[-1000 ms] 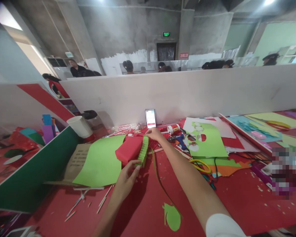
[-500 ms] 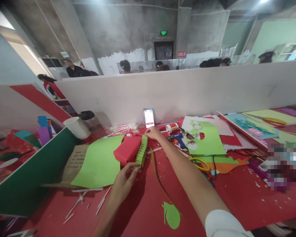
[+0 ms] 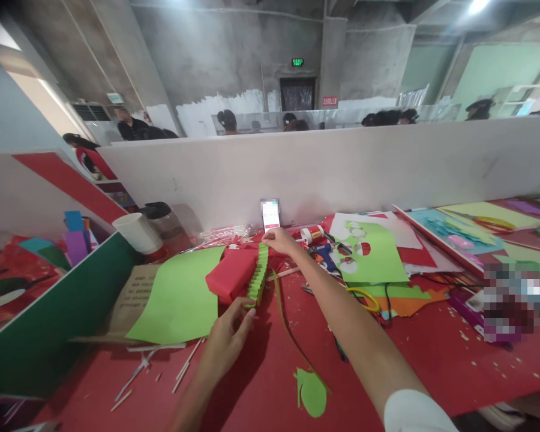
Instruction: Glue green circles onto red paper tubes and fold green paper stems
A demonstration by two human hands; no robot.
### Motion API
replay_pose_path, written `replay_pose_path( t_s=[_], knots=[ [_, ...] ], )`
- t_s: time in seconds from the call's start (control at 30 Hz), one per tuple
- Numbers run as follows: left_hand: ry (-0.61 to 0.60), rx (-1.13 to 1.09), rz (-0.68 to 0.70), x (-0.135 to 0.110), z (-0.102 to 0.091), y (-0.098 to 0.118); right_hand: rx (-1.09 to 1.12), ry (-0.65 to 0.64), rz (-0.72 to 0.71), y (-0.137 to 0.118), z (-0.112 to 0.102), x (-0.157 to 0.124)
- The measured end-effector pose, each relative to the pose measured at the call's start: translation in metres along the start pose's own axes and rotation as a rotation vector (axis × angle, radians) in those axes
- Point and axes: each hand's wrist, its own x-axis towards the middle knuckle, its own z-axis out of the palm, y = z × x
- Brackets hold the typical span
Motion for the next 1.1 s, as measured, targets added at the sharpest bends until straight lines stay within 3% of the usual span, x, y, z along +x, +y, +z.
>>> replay_pose_path(
  t_s=[0.1, 0.2, 0.33, 0.47, 0.63, 0.77, 0.83, 1.0, 1.1],
  knots=[
    [-0.143, -0.032, 0.079, -0.004, 0.003, 0.015, 0.086, -0.003, -0.02, -0.011, -0.01, -0.011],
    [-0.207, 0.045, 0.123, -0.007, 0.011, 0.03, 0.198, -0.007, -0.024, -0.025, -0.022, -0.024],
    [-0.228, 0.239, 0.121, -0.004, 0.022, 0.036, 0.589, -0.003, 0.025, -0.043, -0.045, -0.038],
    [-0.162, 0.324, 0.092, 0.0, 0.023, 0.026, 0.739, 0.14, 0.087, -0.045, -0.069, -0.048],
    [-0.049, 0.295, 0.068, 0.001, 0.012, 0.017, 0.374, 0.03, 0.166, -0.028, -0.079, -0.057],
    [0.025, 0.219, 0.102, -0.002, 0.003, 0.019, -0.1, -0.118, 0.131, -0.015, -0.07, -0.058],
    [0.043, 0.184, 0.117, -0.003, 0.0, 0.02, -0.269, -0.127, 0.113, -0.015, -0.063, -0.057],
    [0.01, 0.137, 0.113, 0.002, -0.003, 0.02, -0.378, -0.023, 0.07, -0.035, -0.048, -0.064],
    [-0.007, 0.083, 0.142, 0.009, -0.005, 0.022, -0.206, -0.119, 0.111, -0.049, -0.04, -0.076]
  ],
)
